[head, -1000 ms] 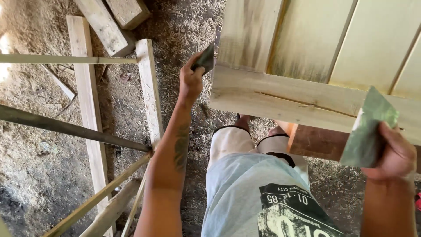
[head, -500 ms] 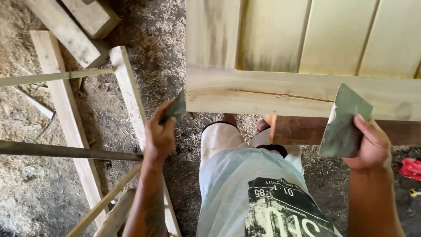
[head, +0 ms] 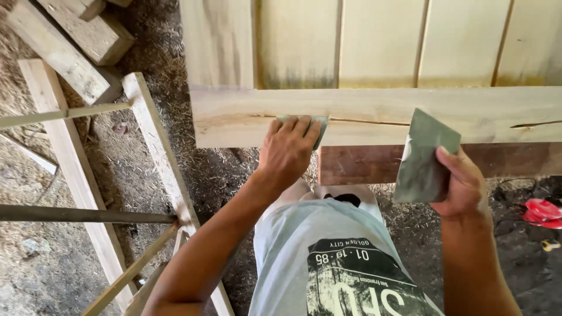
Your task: Sanding a wooden door frame or furniture component with sandpaper and applying filler.
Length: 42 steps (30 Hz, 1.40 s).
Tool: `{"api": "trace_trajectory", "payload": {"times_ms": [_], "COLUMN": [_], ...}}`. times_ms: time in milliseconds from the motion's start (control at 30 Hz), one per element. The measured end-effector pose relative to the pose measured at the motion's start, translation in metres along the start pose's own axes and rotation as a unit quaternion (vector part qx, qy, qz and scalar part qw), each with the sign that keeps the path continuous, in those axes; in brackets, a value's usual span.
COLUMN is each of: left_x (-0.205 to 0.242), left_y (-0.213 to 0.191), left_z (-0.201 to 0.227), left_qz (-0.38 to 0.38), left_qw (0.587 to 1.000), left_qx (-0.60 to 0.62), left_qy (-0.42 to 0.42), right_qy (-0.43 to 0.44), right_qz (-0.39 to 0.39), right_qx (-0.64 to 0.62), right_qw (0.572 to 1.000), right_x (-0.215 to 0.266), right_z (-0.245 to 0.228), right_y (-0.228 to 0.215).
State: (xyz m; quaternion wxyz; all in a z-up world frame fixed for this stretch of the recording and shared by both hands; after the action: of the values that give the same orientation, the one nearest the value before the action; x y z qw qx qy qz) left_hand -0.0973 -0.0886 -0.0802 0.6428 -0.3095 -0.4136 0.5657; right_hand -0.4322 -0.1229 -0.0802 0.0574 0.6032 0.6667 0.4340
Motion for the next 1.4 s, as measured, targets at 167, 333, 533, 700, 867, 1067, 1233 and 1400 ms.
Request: {"api": "trace_trajectory", "payload": {"times_ms": [167,333,533,700,867,1067,1233,1400], "left_x": [-0.011,0.002,0.036,0.065,0.07,0.073,0.097,0.094], "left_y": [0.053,0.058,0.046,0.015,-0.042,-0.037,-0.027,-0.04], "left_z": [0.015,0.025,0.022,0.067,0.149,0.156,0.14,0.061], "left_qz": [0.034,0.025,-0.048,0.02,0.05,-0.035,-0.083,-0.013], "left_qw": [0.995,0.996,0.99,0.997,0.999,0.995,0.992,0.994], "left_qx": [-0.086,-0.086,-0.125,-0.032,-0.015,-0.072,-0.072,-0.022], "left_qy": [0.032,-0.002,-0.047,-0.072,0.001,0.066,0.06,-0.108], "right_qy": [0.005,0.017,0.047,0.086,0.156,0.197,0.166,0.111], "right_qz": [0.026,0.069,0.041,-0.022,-0.075,-0.191,-0.196,-0.145], "right_qx": [0.026,0.069,0.073,0.081,0.148,0.242,0.298,0.216], "right_qw": [0.999,0.995,0.995,0.993,0.974,0.931,0.919,0.959], "right_x": [0.016,0.026,0.012,-0.006,-0.016,-0.027,-0.049,-0.069], "right_z": [-0.013,-0.022,-0.03,-0.032,-0.027,-0.01,0.003,-0.021], "right_y": [-0.034,-0.084,-0.088,-0.052,-0.012,0.021,0.022,0.038]}}
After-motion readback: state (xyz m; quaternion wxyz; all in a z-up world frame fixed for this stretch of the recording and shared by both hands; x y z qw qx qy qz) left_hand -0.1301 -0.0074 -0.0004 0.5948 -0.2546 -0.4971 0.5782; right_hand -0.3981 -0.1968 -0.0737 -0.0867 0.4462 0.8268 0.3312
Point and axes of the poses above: each hand's wrist, its own x-axis away from the middle knuckle, its own y-axis out of the palm, z = x × y, the point moved 4 cm from there along -x, towards the middle knuckle, and after that the axes turned 11 degrees about -y, right-handed, at the moved point
